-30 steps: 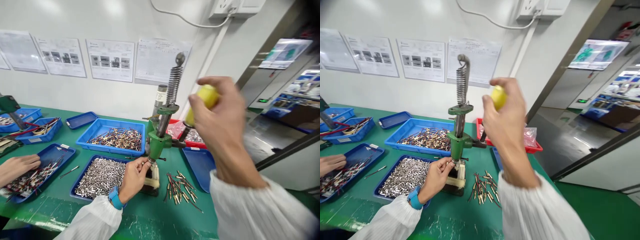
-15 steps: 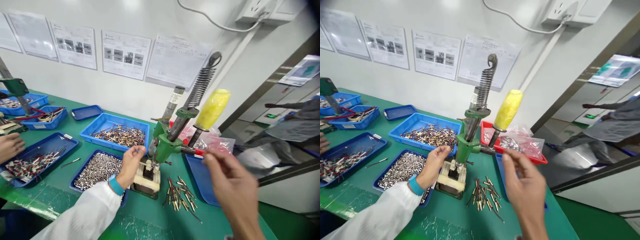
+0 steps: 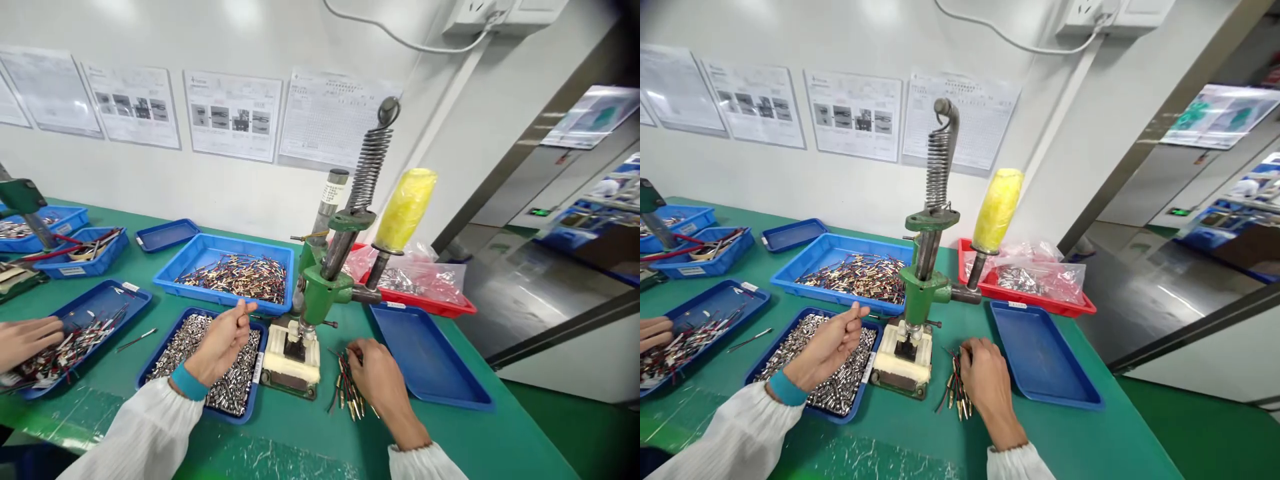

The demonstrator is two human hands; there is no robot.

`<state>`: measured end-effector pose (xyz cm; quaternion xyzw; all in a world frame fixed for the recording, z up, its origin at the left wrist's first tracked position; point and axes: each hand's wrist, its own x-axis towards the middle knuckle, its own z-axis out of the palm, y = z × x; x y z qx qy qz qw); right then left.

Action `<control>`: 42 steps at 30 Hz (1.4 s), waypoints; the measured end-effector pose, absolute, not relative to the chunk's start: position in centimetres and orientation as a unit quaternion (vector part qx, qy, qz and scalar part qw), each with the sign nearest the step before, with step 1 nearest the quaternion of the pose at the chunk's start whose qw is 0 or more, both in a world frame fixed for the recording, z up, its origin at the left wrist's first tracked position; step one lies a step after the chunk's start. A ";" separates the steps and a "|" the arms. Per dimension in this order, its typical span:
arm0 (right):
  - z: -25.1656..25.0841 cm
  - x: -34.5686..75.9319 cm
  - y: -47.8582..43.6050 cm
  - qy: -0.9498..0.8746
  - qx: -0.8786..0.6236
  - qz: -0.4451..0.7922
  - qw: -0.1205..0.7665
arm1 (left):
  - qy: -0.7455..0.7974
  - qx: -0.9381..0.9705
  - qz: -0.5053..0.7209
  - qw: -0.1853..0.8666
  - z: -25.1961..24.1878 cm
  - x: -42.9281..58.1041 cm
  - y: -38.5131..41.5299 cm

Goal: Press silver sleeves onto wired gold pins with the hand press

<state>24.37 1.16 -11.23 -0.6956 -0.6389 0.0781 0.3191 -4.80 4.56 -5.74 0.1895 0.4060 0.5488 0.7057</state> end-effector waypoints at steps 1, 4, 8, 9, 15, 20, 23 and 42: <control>-11.2 24.1 1.1 -0.638 -0.687 0.088 0.337 | 0.411 0.195 0.542 0.706 -6.1 -4.7 4.1; -10.7 23.1 0.5 -0.608 -0.671 0.127 0.404 | 0.416 0.207 0.518 0.718 -6.8 -4.6 2.9; -9.4 21.4 -1.0 -0.552 -0.652 0.188 0.484 | 0.388 0.224 0.494 0.745 -6.6 -4.8 1.6; -9.0 20.9 -1.4 -0.537 -0.644 0.209 0.503 | 0.382 0.239 0.494 0.744 -6.5 -4.8 1.3; -7.6 17.5 -3.6 -0.413 -0.595 0.363 0.587 | 0.383 0.298 0.490 0.724 -6.4 -3.8 0.0; -6.9 14.9 -4.5 -0.418 -0.544 0.418 0.596 | 0.397 0.324 0.459 0.726 -6.8 -2.4 -0.7; -6.9 13.8 -4.8 -0.430 -0.519 0.435 0.596 | 0.392 0.338 0.447 0.730 -7.1 -1.9 -1.0; -7.1 12.2 -4.9 -0.456 -0.465 0.427 0.627 | 0.433 0.403 0.467 0.658 -7.5 -0.1 -1.6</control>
